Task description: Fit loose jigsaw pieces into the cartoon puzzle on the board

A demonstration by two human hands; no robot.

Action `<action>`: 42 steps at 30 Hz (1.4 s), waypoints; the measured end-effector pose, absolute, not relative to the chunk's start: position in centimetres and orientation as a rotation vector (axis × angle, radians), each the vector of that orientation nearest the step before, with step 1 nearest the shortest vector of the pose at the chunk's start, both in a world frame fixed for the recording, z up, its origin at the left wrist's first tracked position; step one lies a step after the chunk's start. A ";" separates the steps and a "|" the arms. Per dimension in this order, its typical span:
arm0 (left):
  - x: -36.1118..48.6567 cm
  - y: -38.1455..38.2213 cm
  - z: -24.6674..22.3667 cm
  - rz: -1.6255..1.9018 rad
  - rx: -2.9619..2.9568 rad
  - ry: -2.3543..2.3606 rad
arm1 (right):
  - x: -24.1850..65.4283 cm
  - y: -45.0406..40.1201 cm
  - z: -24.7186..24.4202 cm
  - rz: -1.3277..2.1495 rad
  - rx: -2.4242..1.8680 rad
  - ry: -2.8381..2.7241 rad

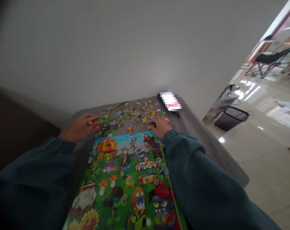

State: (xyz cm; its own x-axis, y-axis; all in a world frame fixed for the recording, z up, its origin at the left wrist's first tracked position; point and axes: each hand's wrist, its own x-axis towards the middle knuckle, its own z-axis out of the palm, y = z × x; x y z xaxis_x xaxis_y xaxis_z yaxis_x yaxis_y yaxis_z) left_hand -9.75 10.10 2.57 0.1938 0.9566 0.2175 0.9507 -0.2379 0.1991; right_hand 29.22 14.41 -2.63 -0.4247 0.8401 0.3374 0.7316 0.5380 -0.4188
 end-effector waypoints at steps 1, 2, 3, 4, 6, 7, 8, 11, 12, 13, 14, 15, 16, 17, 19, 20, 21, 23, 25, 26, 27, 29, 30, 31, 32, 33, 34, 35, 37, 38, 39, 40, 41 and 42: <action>-9.9 9.6 1.9 0.473 2.386 1.948 | 29.2 14.4 -2.7 0.280 -1.268 -2.268; -10.1 9.1 1.2 0.477 2.368 1.966 | 29.3 14.5 -2.8 0.278 -1.263 -2.267; -10.2 8.9 0.5 0.479 2.356 1.979 | 29.3 14.5 -2.9 0.276 -1.255 -2.267; -10.3 8.7 -0.1 0.479 2.351 1.988 | 29.3 14.5 -3.0 0.275 -1.248 -2.267; -10.2 8.5 -0.9 0.484 2.358 2.017 | 29.4 14.5 -3.0 0.273 -1.239 -2.269; -10.1 8.4 -1.1 0.494 2.370 2.038 | 29.4 14.5 -3.0 0.273 -1.240 -2.271; -9.8 8.3 -1.2 0.516 2.387 2.061 | 29.4 14.5 -2.9 0.275 -1.244 -2.273; -8.4 7.8 -0.9 0.600 2.450 2.053 | 29.3 14.4 -2.8 0.282 -1.257 -2.281; -7.9 7.6 -0.9 0.604 2.474 2.010 | 29.3 14.4 -2.7 0.283 -1.257 -2.283; -7.4 7.4 -0.9 0.585 2.496 1.957 | 29.3 14.4 -2.7 0.281 -1.257 -2.281; -6.9 7.3 -1.0 0.562 2.511 1.911 | 29.2 14.4 -2.7 0.277 -1.258 -2.278; -6.6 7.2 -1.1 0.538 2.517 1.877 | 29.2 14.4 -2.7 0.273 -1.259 -2.274; -6.4 7.2 -1.3 0.525 2.515 1.860 | 29.2 14.4 -2.8 0.271 -1.259 -2.271; -6.3 7.2 -1.4 0.524 2.506 1.857 | 29.2 14.5 -2.8 0.269 -1.255 -2.272; -6.4 7.4 -1.7 0.542 2.484 1.864 | 29.3 14.6 -2.8 0.270 -1.244 -2.278; -6.5 7.5 -1.8 0.555 2.478 1.865 | 29.3 14.6 -2.8 0.272 -1.241 -2.282; -6.7 7.7 -1.8 0.569 2.477 1.865 | 29.3 14.6 -2.8 0.274 -1.245 -2.283; -6.8 7.9 -1.8 0.596 2.486 1.857 | 29.4 14.6 -2.8 0.278 -1.267 -2.276; -6.8 8.0 -1.8 0.619 2.496 1.850 | 29.4 14.6 -2.8 0.290 -1.283 -2.256; -6.8 7.9 -1.8 0.628 2.498 1.848 | 29.4 14.5 -2.8 0.298 -1.286 -2.242; -6.7 7.9 -1.9 0.637 2.497 1.848 | 29.4 14.5 -2.8 0.307 -1.291 -2.220; -6.6 7.9 -1.9 0.657 2.490 1.857 | 29.5 14.4 -2.7 0.327 -1.312 -2.162; -6.6 7.8 -2.0 0.667 2.484 1.864 | 29.5 14.4 -2.6 0.339 -1.328 -2.132; -6.5 7.8 -2.0 0.676 2.476 1.874 | 29.6 14.5 -2.5 0.351 -1.346 -2.104; -6.5 7.8 -2.0 0.684 2.468 1.884 | 29.6 14.5 -2.5 0.363 -1.362 -2.082; -6.5 7.8 -2.0 0.691 2.462 1.893 | 29.7 14.5 -2.4 0.371 -1.373 -2.067; -6.5 7.8 -2.0 0.697 2.461 1.895 | 29.8 14.6 -2.4 0.374 -1.378 -2.055; -6.5 7.8 -2.0 0.701 2.463 1.890 | 29.8 14.6 -2.3 0.370 -1.379 -2.046; -6.5 7.9 -2.0 0.709 2.474 1.875 | 30.0 14.7 -2.3 0.350 -1.373 -2.036; -6.5 7.9 -2.0 0.714 2.478 1.870 | 30.0 14.7 -2.4 0.339 -1.374 -2.032; -6.5 8.0 -2.0 0.721 2.481 1.868 | 30.1 14.7 -2.4 0.330 -1.378 -2.029; -6.5 8.0 -2.1 0.726 2.484 1.865 | 30.1 14.7 -2.4 0.324 -1.383 -2.026; -6.5 8.1 -2.1 0.731 2.486 1.862 | 30.2 14.8 -2.5 0.319 -1.391 -2.022; -6.5 8.1 -2.1 0.733 2.489 1.857 | 30.2 14.8 -2.5 0.313 -1.402 -2.015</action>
